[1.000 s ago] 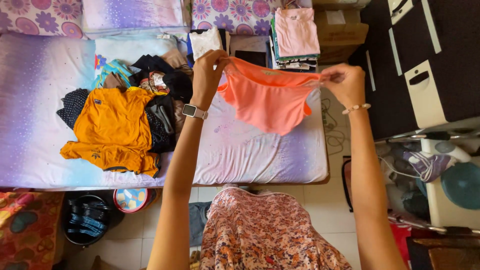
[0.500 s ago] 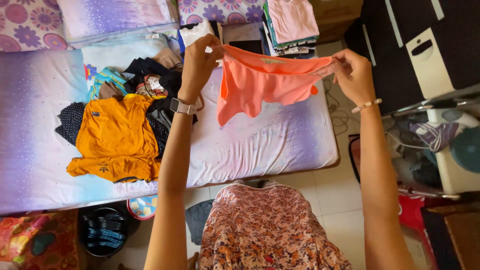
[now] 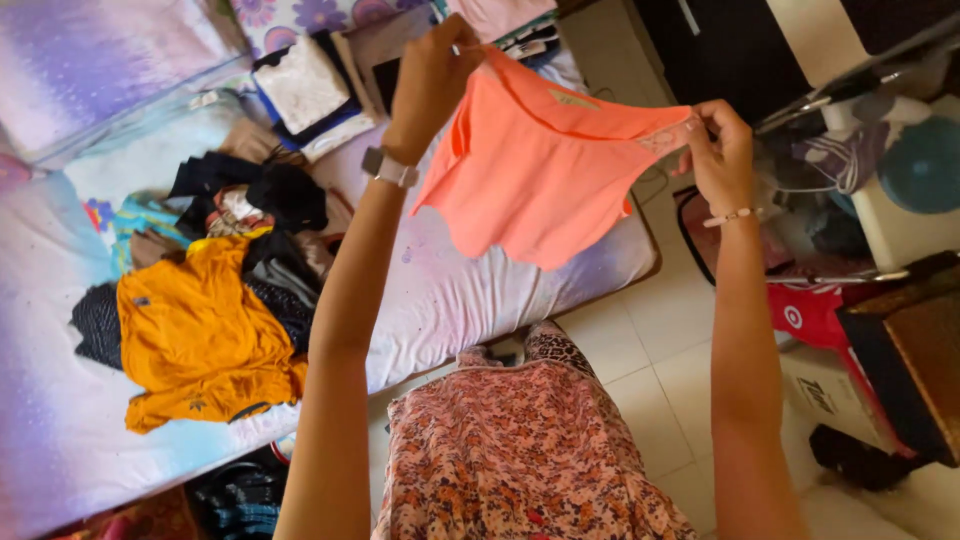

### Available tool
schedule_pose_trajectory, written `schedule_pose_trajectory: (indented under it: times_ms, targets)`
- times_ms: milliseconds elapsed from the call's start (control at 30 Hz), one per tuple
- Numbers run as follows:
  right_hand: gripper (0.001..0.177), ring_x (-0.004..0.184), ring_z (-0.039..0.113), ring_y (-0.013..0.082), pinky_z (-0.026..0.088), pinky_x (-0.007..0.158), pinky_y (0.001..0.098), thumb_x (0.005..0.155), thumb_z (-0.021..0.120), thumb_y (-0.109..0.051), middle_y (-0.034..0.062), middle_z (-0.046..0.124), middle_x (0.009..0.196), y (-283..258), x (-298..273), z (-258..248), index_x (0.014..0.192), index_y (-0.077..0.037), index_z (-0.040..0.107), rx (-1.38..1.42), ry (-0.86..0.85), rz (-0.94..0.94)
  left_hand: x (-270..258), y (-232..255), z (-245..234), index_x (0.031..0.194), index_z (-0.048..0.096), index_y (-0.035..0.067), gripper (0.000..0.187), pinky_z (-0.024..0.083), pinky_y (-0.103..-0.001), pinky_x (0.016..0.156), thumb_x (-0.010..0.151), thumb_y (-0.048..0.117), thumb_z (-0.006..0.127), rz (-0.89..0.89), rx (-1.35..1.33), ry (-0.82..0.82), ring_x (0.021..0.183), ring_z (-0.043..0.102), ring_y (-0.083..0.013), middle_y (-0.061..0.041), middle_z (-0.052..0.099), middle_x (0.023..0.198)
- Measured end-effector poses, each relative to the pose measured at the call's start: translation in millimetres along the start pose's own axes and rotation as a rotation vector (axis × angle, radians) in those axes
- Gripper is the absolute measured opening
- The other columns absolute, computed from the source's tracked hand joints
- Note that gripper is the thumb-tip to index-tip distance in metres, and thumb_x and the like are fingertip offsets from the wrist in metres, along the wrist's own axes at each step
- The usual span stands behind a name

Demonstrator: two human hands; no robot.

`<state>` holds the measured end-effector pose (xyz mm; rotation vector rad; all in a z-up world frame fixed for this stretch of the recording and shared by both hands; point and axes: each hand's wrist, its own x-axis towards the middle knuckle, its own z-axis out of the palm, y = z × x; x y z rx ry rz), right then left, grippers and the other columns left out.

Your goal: Folding shirts and stacking them on a bed.

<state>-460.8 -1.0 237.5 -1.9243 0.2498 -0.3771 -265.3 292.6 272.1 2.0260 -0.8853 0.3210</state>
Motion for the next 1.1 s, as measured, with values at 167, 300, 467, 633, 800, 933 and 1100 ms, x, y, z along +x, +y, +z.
schedule_pose_trajectory:
  times_ms: [167, 300, 467, 633, 800, 933, 1100]
  targets:
    - [0.006, 0.047, 0.040, 0.0064, 0.051, 0.047, 0.0251, 0.099, 0.043, -0.009, 0.0051, 0.041, 0.065, 55.6, 10.2, -64.7, 0.094, -0.005, 0.044, -0.013, 0.120, 0.115, 62.7, 1.9, 105.7, 0.071, 0.048, 0.009, 0.008, 0.036, -0.032, 0.050, 0.070, 0.002, 0.050, 0.067, -0.192, -0.096, 0.053, 0.048, -0.0187, -0.006, 0.056, 0.063]
    - [0.004, 0.049, 0.042, 0.0070, 0.049, 0.049, 0.0214, 0.099, 0.045, -0.009, 0.0038, 0.041, 0.060, 91.3, 18.5, -108.5, 0.096, -0.006, 0.045, -0.033, 0.253, 0.173, 98.6, -1.0, 184.2, 0.071, 0.049, 0.013, 0.010, 0.035, -0.035, 0.048, 0.071, 0.009, 0.058, 0.088, -0.200, -0.152, 0.053, 0.051, -0.0198, -0.003, 0.055, 0.063]
    - [0.008, 0.051, 0.043, 0.0106, 0.051, 0.054, 0.0257, 0.100, 0.044, -0.007, 0.0069, 0.042, 0.070, 112.9, 22.6, -151.0, 0.106, -0.002, 0.047, -0.104, 0.322, 0.092, 128.8, 2.9, 238.8, 0.072, 0.047, 0.009, 0.017, 0.043, -0.027, 0.051, 0.068, -0.003, 0.059, 0.183, -0.427, -0.105, 0.064, 0.057, -0.0170, -0.003, 0.054, 0.066]
    - [0.023, 0.057, 0.043, 0.0105, 0.051, 0.059, 0.0275, 0.107, 0.051, -0.022, 0.0070, 0.043, 0.070, 87.8, 17.1, -148.7, 0.105, 0.001, 0.048, -0.108, 0.318, -0.001, 133.4, -12.0, 257.4, 0.062, 0.033, 0.012, 0.024, 0.021, -0.032, 0.046, 0.072, 0.003, 0.052, 0.112, -0.401, -0.183, 0.053, 0.024, -0.0093, 0.001, 0.029, 0.054]
    - [0.007, 0.064, 0.051, 0.0143, 0.050, 0.056, 0.0221, 0.102, 0.045, -0.004, 0.0122, 0.052, 0.085, 58.0, 9.2, -105.1, 0.101, 0.003, 0.049, -0.165, 0.267, 0.107, 131.2, -27.7, 230.5, 0.084, 0.050, 0.007, 0.018, 0.041, -0.034, 0.061, 0.073, -0.003, 0.060, 0.478, -0.384, -0.096, 0.069, 0.052, -0.0265, -0.007, 0.053, 0.077]
    - [0.010, 0.071, 0.055, 0.0179, 0.051, 0.058, 0.0236, 0.095, 0.041, -0.001, 0.0126, 0.054, 0.087, 80.5, -7.7, -58.9, 0.100, 0.001, 0.050, -0.158, 0.244, 0.180, 95.7, -52.7, 207.0, 0.073, 0.049, 0.008, 0.017, 0.032, -0.025, 0.043, 0.064, -0.006, 0.053, 0.259, -0.451, -0.303, 0.047, 0.041, -0.0123, -0.003, 0.048, 0.061]
    - [0.006, 0.069, 0.045, 0.0099, 0.036, 0.056, 0.0239, 0.091, 0.048, -0.012, -0.0004, 0.051, 0.078, 106.9, -40.5, 25.3, 0.094, -0.010, 0.052, -0.199, 0.110, 0.255, 30.5, -106.7, 190.3, 0.069, 0.047, 0.006, 0.019, 0.034, -0.027, 0.050, 0.058, -0.009, 0.049, 0.212, -0.356, -0.328, 0.061, 0.046, -0.0171, -0.005, 0.053, 0.072]
